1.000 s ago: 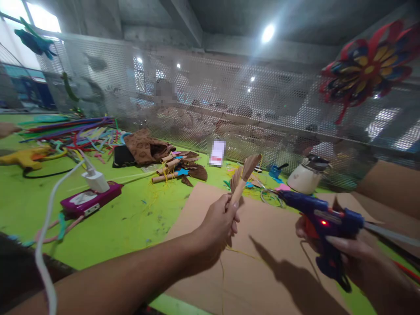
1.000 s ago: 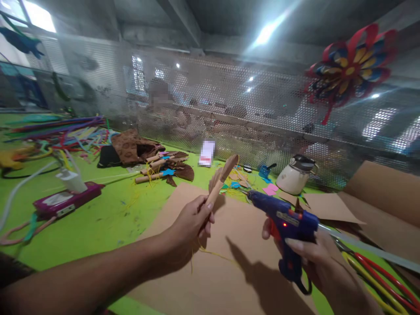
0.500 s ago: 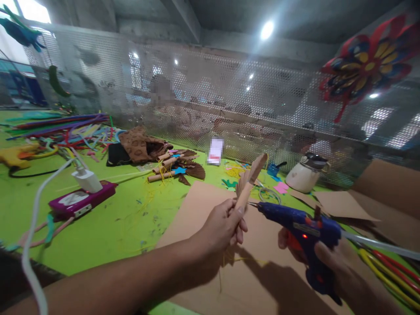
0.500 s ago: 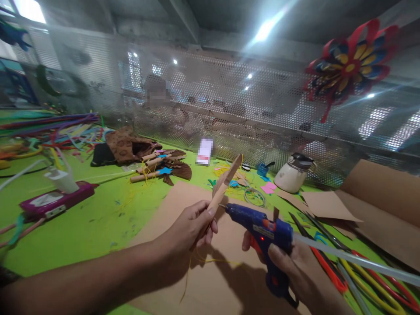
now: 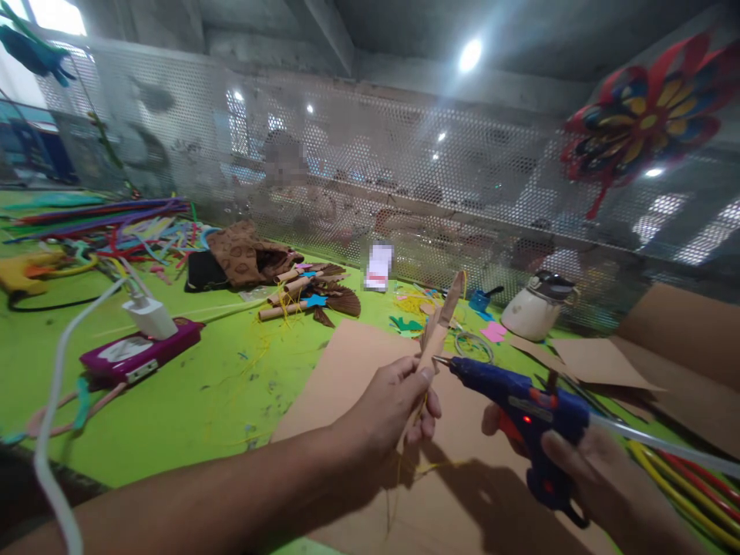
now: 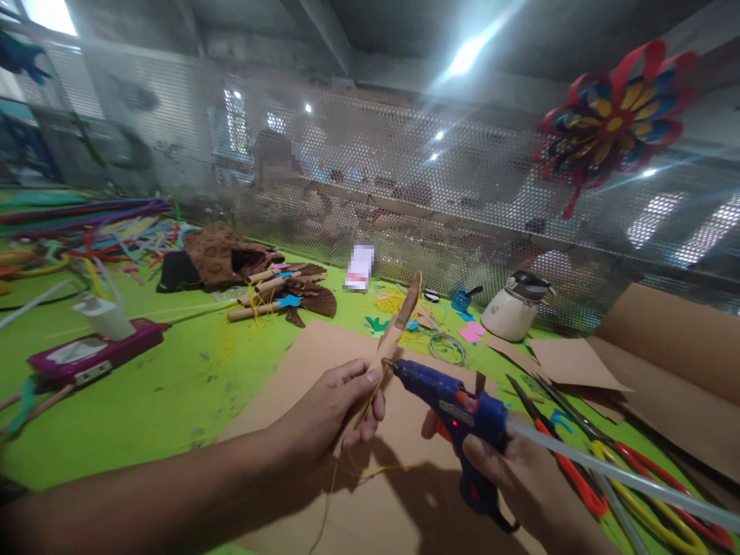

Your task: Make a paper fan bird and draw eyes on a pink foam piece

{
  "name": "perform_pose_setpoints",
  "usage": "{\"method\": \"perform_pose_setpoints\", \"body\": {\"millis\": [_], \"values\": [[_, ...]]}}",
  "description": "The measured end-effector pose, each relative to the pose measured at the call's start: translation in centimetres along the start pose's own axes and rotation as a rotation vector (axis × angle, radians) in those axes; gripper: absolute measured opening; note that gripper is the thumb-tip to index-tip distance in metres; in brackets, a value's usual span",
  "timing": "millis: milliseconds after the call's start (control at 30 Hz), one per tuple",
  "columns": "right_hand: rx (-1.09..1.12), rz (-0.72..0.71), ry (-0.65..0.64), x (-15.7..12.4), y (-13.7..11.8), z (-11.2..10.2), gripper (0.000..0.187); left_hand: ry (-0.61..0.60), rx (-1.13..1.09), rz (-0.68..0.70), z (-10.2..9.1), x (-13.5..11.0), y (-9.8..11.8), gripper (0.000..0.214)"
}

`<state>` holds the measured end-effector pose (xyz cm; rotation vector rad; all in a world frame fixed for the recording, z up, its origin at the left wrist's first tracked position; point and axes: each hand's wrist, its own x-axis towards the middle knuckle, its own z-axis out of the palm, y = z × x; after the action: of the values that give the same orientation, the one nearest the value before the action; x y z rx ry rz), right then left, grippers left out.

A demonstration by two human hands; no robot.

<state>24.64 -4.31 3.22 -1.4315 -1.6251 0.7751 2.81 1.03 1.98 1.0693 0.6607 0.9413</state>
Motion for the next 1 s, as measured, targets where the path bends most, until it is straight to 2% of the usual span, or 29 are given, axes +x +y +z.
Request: {"method": "perform_pose_setpoints", "body": {"millis": [167,333,633,867,1000], "values": [[0.009,0.067,0.001,-0.21,0.07,0.03,0.061,0.013,0.035,-0.024,-0.05,0.11,-0.26,0.025],[-0.049,-0.004,0.047,-0.23,-0.12,-0.04,0.057,0.026,0.012,-0.026,-0.12,0.13,-0.4,0.022],[-0.065,-0.032,0.068,-0.21,-0.36,-0.08,0.054,0.053,0.094,0.003,-0.09,0.04,-0.75,0.03],[-0.083,-0.077,-0.018,-0.18,-0.69,-0.13,0.054,0.104,0.09,0.019,0.22,0.06,-1.02,0.03],[-0.121,-0.097,-0.007,-0.19,-0.51,-0.25,0.052,0.078,0.122,0.025,0.04,0.3,-0.98,0.027]]}}
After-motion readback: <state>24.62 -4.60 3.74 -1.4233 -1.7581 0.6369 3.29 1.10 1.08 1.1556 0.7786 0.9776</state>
